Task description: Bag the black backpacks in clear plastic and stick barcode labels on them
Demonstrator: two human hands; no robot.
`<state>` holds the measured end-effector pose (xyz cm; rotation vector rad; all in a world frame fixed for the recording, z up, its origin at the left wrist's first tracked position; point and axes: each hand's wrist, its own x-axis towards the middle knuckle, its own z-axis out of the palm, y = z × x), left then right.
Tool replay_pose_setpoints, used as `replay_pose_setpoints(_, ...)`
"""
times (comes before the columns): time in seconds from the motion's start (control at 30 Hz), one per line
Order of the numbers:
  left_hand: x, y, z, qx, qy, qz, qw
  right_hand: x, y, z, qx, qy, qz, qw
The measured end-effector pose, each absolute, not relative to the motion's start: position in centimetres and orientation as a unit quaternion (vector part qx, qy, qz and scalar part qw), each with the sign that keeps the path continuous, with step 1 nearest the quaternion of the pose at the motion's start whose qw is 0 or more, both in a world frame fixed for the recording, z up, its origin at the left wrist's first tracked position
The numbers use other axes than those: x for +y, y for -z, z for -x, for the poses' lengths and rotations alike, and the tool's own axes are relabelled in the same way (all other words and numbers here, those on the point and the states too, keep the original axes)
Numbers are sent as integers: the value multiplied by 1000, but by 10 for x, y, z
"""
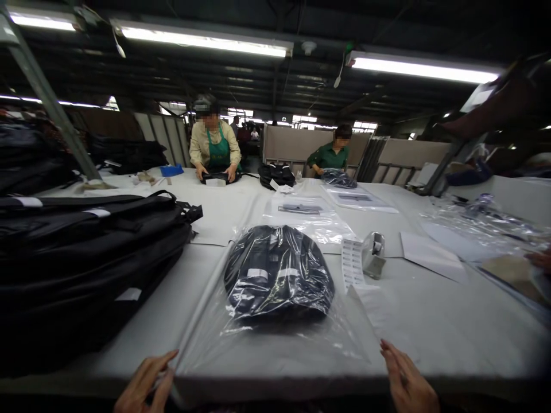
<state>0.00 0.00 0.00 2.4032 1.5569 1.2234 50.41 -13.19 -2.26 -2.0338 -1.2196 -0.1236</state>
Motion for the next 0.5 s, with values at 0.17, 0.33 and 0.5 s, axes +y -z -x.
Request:
replay_pose_setpoints(0.17, 54, -74, -65, 366, -348, -863, 8, -58, -64, -457, -711, 96, 599, 356)
replay_pose_setpoints(0.33, 98, -81, -136, 275, -176, -945, 11, 9, -93, -412, -843, 43, 490, 219)
replay_pose_setpoints(0.5, 107, -18, -165, 248, -108, -962, 22, 28, -21, -417, -885, 8, 428, 184)
